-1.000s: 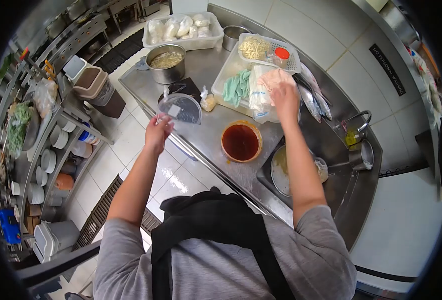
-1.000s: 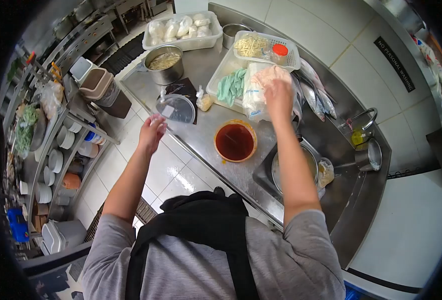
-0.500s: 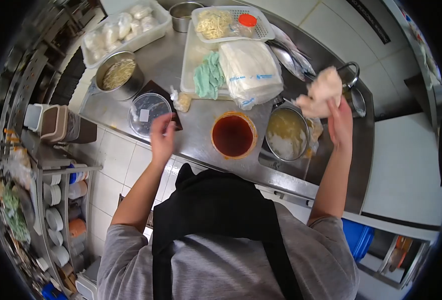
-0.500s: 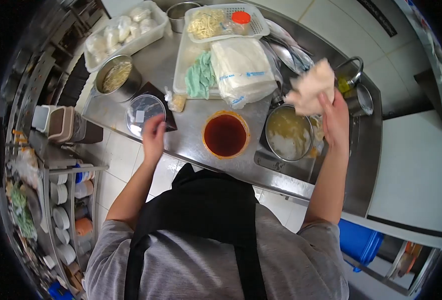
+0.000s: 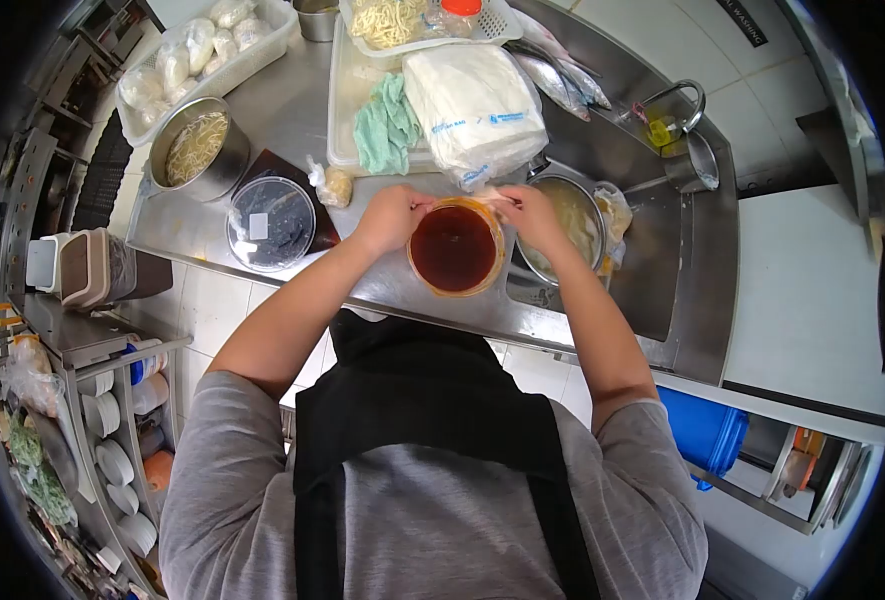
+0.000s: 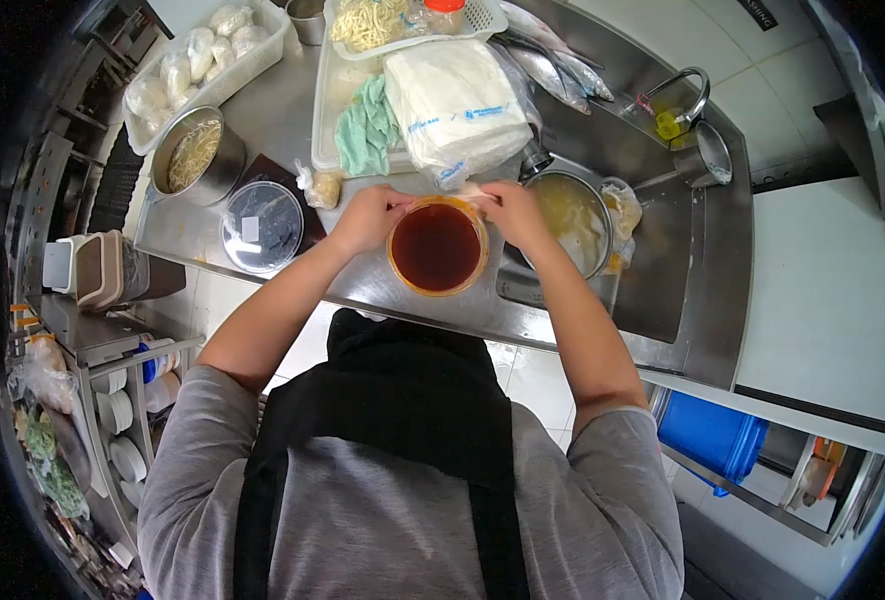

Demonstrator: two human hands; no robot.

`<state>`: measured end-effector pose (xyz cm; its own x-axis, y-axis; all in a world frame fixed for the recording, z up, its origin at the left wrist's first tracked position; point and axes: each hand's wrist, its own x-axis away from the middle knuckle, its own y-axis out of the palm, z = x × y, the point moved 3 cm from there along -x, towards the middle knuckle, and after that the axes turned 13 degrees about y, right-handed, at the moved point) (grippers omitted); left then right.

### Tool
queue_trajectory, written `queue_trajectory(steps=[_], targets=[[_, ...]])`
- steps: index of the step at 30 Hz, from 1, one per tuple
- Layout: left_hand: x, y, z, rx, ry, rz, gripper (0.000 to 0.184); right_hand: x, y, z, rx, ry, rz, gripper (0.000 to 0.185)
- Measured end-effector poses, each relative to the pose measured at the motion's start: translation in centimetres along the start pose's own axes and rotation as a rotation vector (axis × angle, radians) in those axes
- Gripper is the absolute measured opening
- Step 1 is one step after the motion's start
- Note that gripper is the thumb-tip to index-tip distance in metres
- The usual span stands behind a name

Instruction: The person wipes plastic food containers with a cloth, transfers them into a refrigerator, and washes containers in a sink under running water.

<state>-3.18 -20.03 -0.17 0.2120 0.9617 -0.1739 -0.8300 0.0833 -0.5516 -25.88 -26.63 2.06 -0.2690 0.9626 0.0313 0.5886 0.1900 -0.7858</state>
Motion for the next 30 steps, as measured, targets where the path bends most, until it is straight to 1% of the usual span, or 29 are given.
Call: queue_trajectory(steps=[2,5,9,12,14,15,17,18,19,20,21,23,27,29,30], targets=[[-0.8,0.5,0.3,-0.036,0.008,-0.012,0.018,-0.8,1.4,-1.2,-0.087,0.095,-0.319,0.020],[-1.7,1.1,0.8,-0.079,0.026,-0.027,0.017,-1.0,1.6,-2.9,-0.127,0.031,-0.403,0.025],[-1.9,1.6,0.9,-0.111,-0.024,0.043,0.015,-1.9,1.6,-2.5,-0.128,-0.008,-0.491,0.022],[-1.8,1.6,1.0,-0.108,-0.030,0.097,0.015,-2.3,1.8,-3.5,-0.164,-0.073,-0.484,0.018],[-1.7,1.6,1.2,-0.110,-0.039,0.113,0.015,-2.3,1.7,-4.8,0.024,-0.203,-0.426,0.018],[-1.7,1.6,1.4,-0.117,-0.051,0.103,0.015,-2.2,2.0,-4.9,0.023,-0.211,-0.434,0.018],[-1.7,1.6,1.4,-0.123,-0.062,0.094,0.014,-2.0,2.3,-5.4,0.259,-0.379,-0.298,0.018],[-1.7,1.6,1.4,-0.143,-0.010,0.104,0.014,-2.0,2.4,-5.3,0.259,-0.380,-0.300,0.018],[-1.7,1.7,1.4,-0.160,0.044,0.110,0.013,-1.9,2.6,-5.2,0.320,-0.450,-0.256,0.016],[-1.7,1.8,1.4,-0.159,0.047,0.106,0.013,-1.7,2.8,-5.2,0.381,-0.517,-0.208,0.014],[-1.8,1.8,1.4,-0.210,0.060,0.085,0.012,-1.6,2.9,-5.2,0.382,-0.511,-0.203,0.014],[-1.8,2.0,1.7,-0.260,0.086,0.055,0.012,-1.4,3.2,-5.1,0.499,-0.462,-0.190,0.012],[-1.9,1.9,1.9,-0.293,0.071,0.020,0.012,-0.2,2.8,-5.0,0.490,-0.383,-0.163,0.014],[-1.9,1.9,1.8,-0.281,0.081,0.012,0.012,0.4,2.6,-4.2,0.457,-0.271,-0.116,0.014],[-1.8,1.9,1.9,-0.305,0.093,0.022,0.012,0.9,2.6,-3.7,0.463,-0.261,-0.107,0.014]])
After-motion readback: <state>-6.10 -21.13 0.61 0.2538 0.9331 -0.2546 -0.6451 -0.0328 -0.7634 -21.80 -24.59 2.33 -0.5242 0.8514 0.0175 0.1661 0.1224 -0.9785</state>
